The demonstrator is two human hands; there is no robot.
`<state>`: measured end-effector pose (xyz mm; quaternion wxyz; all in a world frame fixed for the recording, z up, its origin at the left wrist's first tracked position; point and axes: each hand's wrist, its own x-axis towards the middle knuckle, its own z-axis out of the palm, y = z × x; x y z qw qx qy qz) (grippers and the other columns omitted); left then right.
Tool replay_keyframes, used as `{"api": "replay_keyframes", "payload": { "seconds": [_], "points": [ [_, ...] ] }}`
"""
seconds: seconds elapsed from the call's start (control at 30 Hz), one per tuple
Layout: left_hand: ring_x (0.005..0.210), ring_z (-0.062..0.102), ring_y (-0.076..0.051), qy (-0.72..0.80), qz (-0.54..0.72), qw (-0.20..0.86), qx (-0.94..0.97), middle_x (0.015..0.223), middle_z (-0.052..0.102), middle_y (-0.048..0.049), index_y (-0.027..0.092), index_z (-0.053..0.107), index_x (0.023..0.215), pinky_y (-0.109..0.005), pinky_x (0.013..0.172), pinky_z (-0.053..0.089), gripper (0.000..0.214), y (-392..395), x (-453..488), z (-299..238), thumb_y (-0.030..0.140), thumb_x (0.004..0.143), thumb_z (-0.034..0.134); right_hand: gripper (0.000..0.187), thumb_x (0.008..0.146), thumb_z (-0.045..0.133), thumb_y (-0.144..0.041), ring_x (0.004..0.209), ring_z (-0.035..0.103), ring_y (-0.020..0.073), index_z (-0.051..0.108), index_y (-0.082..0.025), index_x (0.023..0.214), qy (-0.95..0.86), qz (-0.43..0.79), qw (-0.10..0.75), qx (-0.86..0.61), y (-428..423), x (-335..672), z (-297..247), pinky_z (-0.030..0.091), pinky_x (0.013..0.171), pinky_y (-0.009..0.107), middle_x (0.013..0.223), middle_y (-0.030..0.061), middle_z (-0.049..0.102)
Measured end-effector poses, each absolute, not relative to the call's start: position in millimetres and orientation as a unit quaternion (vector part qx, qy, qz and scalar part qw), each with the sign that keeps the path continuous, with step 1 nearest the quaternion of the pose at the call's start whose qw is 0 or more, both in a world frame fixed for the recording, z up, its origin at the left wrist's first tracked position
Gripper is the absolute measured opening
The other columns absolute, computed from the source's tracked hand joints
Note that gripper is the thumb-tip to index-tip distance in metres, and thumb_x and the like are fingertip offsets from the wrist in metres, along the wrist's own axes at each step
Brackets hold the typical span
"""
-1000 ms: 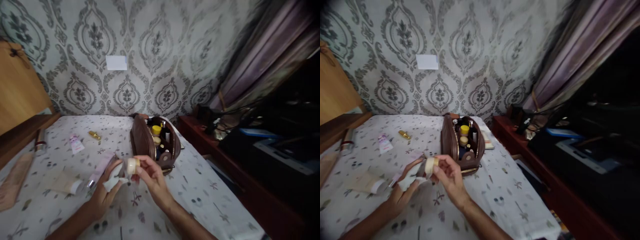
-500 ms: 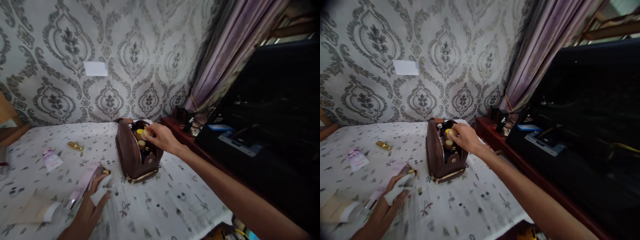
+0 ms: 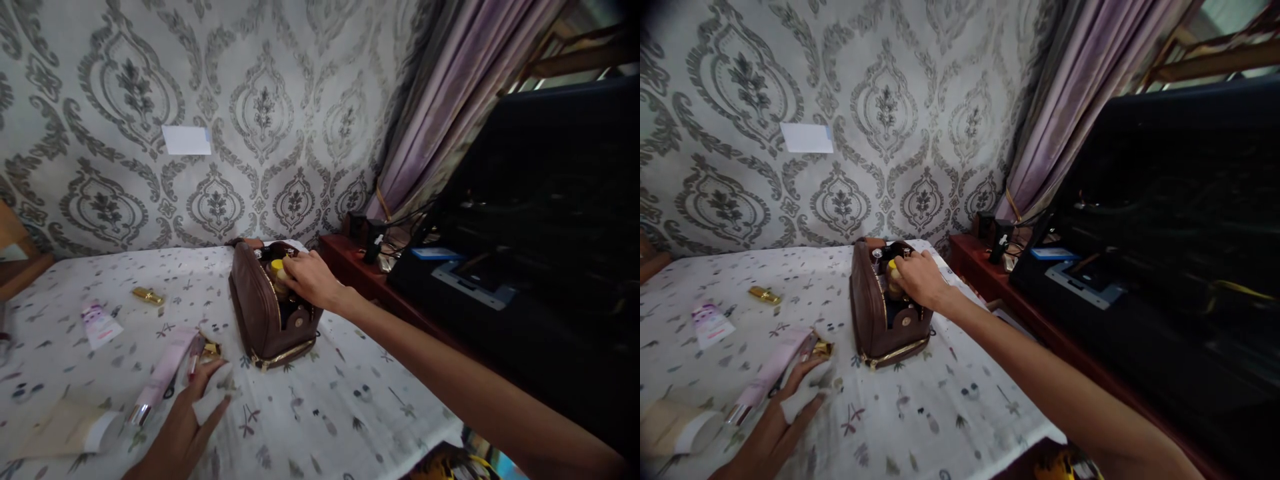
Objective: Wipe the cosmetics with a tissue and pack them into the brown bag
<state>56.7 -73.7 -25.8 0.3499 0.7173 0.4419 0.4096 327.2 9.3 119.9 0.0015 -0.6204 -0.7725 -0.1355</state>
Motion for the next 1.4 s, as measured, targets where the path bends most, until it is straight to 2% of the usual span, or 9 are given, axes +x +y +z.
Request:
{"api": "replay_keyframes", "payload": {
  "seconds": [0.47, 0.53, 0.7, 0.8, 0.9, 1.0, 1.1, 1.2, 1.4],
  "points": [
    [0.123, 0.059, -0.030, 0.415, 0.383, 0.332, 0.755, 0.133, 0.064, -0.0100, 0.025, 0.055, 0.132, -0.044, 0.104, 0.049, 0.043, -68, 48, -34, 0.045, 0.095, 0.051, 0.012, 0.095, 0.060, -0.024, 0.097, 0.060, 0.0254, 0.067, -0.014, 0.091, -0.787, -0.158, 0.011, -0.596, 9, 332, 118, 0.037, 0.080, 0.033, 0.096, 0.0112, 0.072],
    [0.123, 0.059, -0.030, 0.398, 0.366, 0.334, 0.772, 0.132, 0.064, -0.0108, 0.024, 0.054, 0.132, -0.043, 0.104, 0.049, 0.044, -68, 46, -26, 0.044, 0.093, 0.053, 0.017, 0.096, 0.057, -0.024, 0.092, 0.060, 0.0249, 0.066, -0.015, 0.084, -0.786, -0.165, 0.057, -0.593, 3, 330, 118, 0.039, 0.077, 0.033, 0.089, 0.0111, 0.071],
    [0.097, 0.066, -0.025, 0.350, 0.331, 0.355, 0.801, 0.107, 0.069, -0.0099, 0.020, 0.058, 0.120, -0.038, 0.088, 0.052, 0.035, -66, 46, -1, 0.043, 0.096, 0.046, 0.037, 0.099, 0.051, -0.035, 0.064, 0.052, 0.0179, 0.055, -0.022, 0.064, -0.796, -0.145, 0.344, -0.476, -31, 301, 103, 0.039, 0.063, 0.031, 0.062, 0.0029, 0.056],
    [0.086, 0.064, -0.022, 0.335, 0.377, 0.348, 0.790, 0.094, 0.067, -0.0064, 0.020, 0.059, 0.108, -0.035, 0.082, 0.051, 0.027, -65, 47, 4, 0.039, 0.097, 0.043, 0.038, 0.099, 0.052, -0.028, 0.057, 0.048, 0.0155, 0.051, -0.023, 0.061, -0.824, -0.063, 0.404, -0.392, -56, 268, 83, 0.038, 0.059, 0.030, 0.057, 0.0010, 0.054],
    [0.089, 0.064, -0.021, 0.345, 0.443, 0.329, 0.759, 0.095, 0.067, -0.0057, 0.020, 0.059, 0.108, -0.033, 0.082, 0.051, 0.025, -61, 43, 7, 0.037, 0.097, 0.044, 0.031, 0.098, 0.051, -0.027, 0.062, 0.054, 0.0170, 0.057, -0.023, 0.069, -0.835, 0.048, 0.399, -0.375, -68, 236, 56, 0.041, 0.060, 0.031, 0.064, 0.0028, 0.060],
    [0.092, 0.064, -0.021, 0.397, 0.530, 0.292, 0.690, 0.098, 0.067, -0.0063, 0.019, 0.058, 0.110, -0.032, 0.086, 0.050, 0.028, -52, 32, 14, 0.041, 0.097, 0.046, 0.015, 0.097, 0.051, -0.028, 0.069, 0.060, 0.0172, 0.064, -0.022, 0.096, -0.807, 0.191, 0.386, -0.403, -65, 214, 28, 0.047, 0.063, 0.030, 0.087, 0.0057, 0.068],
    [0.078, 0.064, -0.019, 0.477, 0.630, 0.287, 0.542, 0.085, 0.067, -0.0050, 0.018, 0.060, 0.096, -0.028, 0.070, 0.051, 0.036, -37, 16, 27, 0.052, 0.095, 0.049, 0.025, 0.092, 0.053, -0.024, 0.071, 0.061, 0.0165, 0.060, -0.022, 0.116, -0.762, 0.281, 0.366, -0.455, -54, 201, 2, 0.050, 0.065, 0.030, 0.100, 0.0063, 0.068],
    [0.061, 0.060, -0.015, 0.476, 0.704, 0.314, 0.424, 0.073, 0.064, -0.0024, 0.019, 0.061, 0.089, -0.022, 0.047, 0.041, 0.045, -22, -1, 42, 0.063, 0.090, 0.051, 0.038, 0.088, 0.055, -0.021, 0.072, 0.061, 0.0173, 0.054, -0.017, 0.126, -0.726, 0.273, 0.340, -0.532, -43, 192, -16, 0.052, 0.070, 0.033, 0.104, 0.0084, 0.065],
    [0.053, 0.058, -0.011, 0.444, 0.774, 0.344, 0.294, 0.065, 0.062, 0.0012, 0.018, 0.058, 0.079, -0.018, 0.041, 0.037, 0.044, -2, -19, 54, 0.062, 0.078, 0.064, 0.041, 0.089, 0.058, -0.017, 0.093, 0.064, 0.0230, 0.052, -0.013, 0.129, -0.734, 0.205, 0.263, -0.592, -35, 181, -22, 0.052, 0.087, 0.038, 0.118, 0.0145, 0.059]
  ]
}}
